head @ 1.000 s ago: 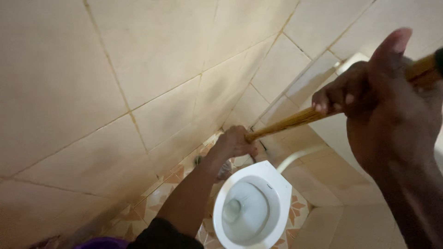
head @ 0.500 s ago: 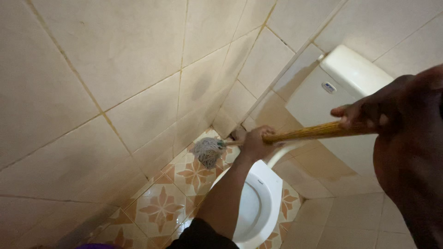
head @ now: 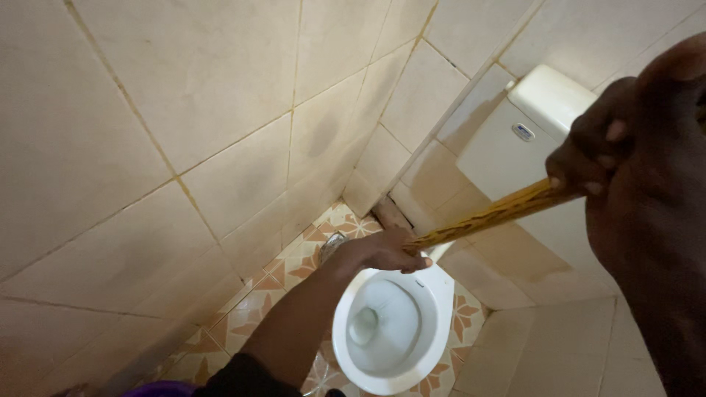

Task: The person uses a mop and a bucket to clean the floor and around the toilet.

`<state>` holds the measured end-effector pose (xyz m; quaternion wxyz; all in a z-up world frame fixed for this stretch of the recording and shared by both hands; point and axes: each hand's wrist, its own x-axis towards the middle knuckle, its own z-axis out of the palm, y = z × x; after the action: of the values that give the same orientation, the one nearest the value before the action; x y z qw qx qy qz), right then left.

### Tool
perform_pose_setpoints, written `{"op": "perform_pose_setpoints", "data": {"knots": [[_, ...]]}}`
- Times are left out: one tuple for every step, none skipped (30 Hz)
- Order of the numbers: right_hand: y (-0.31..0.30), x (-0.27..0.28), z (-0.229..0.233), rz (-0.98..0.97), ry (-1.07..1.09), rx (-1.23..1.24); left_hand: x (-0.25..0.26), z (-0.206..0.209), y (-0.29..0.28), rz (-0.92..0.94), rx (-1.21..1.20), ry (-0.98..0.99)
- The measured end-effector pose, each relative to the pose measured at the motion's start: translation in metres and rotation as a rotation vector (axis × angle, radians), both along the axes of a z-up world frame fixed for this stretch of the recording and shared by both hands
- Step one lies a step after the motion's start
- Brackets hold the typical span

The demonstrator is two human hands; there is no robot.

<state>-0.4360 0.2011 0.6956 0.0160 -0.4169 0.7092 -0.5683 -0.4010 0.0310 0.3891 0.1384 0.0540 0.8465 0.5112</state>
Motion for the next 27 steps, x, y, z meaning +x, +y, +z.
{"op": "perform_pose_setpoints", "data": {"knots": [[0.001, 0.003, 0.001, 0.014, -0.02, -0.021, 0.006, 0.001, -0.002, -0.003, -0.001, -0.001], [0.001, 0.007, 0.0, 0.001, -0.008, -0.005, 0.012, 0.001, -0.005, 0.076, 0.036, -0.001], [0.002, 0.008, 0.001, -0.007, -0.004, 0.004, 0.017, 0.0, -0.008, 0.154, 0.072, -0.001], [0.002, 0.01, 0.0, -0.012, 0.0, 0.011, 0.023, -0.002, -0.01, 0.154, 0.072, -0.005], [0.003, 0.009, 0.0, -0.013, -0.042, -0.009, 0.028, -0.004, -0.011, 0.19, 0.052, 0.133], [0.004, 0.008, -0.001, -0.013, -0.064, -0.02, 0.033, -0.004, -0.013, 0.218, 0.029, 0.273], [0.006, 0.007, -0.003, -0.013, -0.087, -0.032, 0.038, -0.002, -0.014, 0.218, 0.026, 0.27], [0.009, 0.007, -0.006, -0.011, -0.072, -0.028, 0.046, 0.0, -0.013, 0.23, 0.053, 0.115], [0.01, 0.007, -0.009, -0.008, -0.067, -0.026, 0.053, 0.002, -0.013, 0.236, 0.08, -0.04], [0.01, 0.007, -0.011, -0.004, -0.061, -0.028, 0.06, 0.005, -0.016, 0.241, 0.075, -0.042], [0.007, 0.007, -0.014, 0.001, -0.133, -0.085, 0.069, 0.006, -0.016, 0.221, 0.031, -0.054], [0.006, 0.009, -0.015, 0.003, -0.173, -0.11, 0.078, 0.007, -0.014, 0.199, -0.009, -0.068], [0.004, 0.013, -0.014, 0.005, -0.212, -0.136, 0.086, 0.007, -0.011, 0.201, -0.009, -0.072], [0.0, 0.018, -0.013, -0.027, -0.198, -0.103, 0.093, 0.006, -0.009, 0.253, -0.03, -0.106], [-0.006, 0.024, -0.011, -0.059, -0.184, -0.068, 0.1, 0.004, -0.007, 0.306, -0.05, -0.14], [-0.011, 0.03, -0.008, -0.054, -0.186, -0.066, 0.107, 0.003, -0.004, 0.311, -0.048, -0.142], [-0.015, 0.036, -0.005, -0.019, -0.195, -0.076, 0.114, 0.002, -0.001, 0.353, -0.024, -0.122], [-0.019, 0.042, -0.003, 0.014, -0.205, -0.088, 0.121, 0.001, 0.001, 0.394, -0.004, -0.102], [-0.023, 0.048, -0.001, 0.018, -0.207, -0.089, 0.127, 0.0, 0.006, 0.398, -0.005, -0.104], [-0.025, 0.052, 0.0, 0.019, -0.213, -0.084, 0.132, 0.0, 0.011, 0.469, 0.033, -0.153], [-0.027, 0.054, 0.002, 0.021, -0.219, -0.08, 0.136, 0.001, 0.017, 0.539, 0.071, -0.202], [-0.029, 0.052, 0.004, 0.022, -0.218, -0.08, 0.138, 0.001, 0.023, 0.54, 0.071, -0.2], [-0.032, 0.05, 0.005, 0.1, -0.285, -0.101, 0.14, 0.001, 0.029, 0.625, 0.073, -0.174], [-0.035, 0.046, 0.006, 0.179, -0.348, -0.124, 0.139, 0.001, 0.034, 0.711, 0.074, -0.141], [-0.037, 0.043, 0.006, 0.182, -0.343, -0.126, 0.137, 0.001, 0.038, 0.713, 0.073, -0.135], [-0.037, 0.039, 0.007, 0.223, -0.314, -0.119, 0.136, -0.001, 0.045, 0.77, 0.088, -0.067], [-0.037, 0.037, 0.007, 0.265, -0.285, -0.111, 0.135, -0.003, 0.051, 0.827, 0.103, 0.002]]}}
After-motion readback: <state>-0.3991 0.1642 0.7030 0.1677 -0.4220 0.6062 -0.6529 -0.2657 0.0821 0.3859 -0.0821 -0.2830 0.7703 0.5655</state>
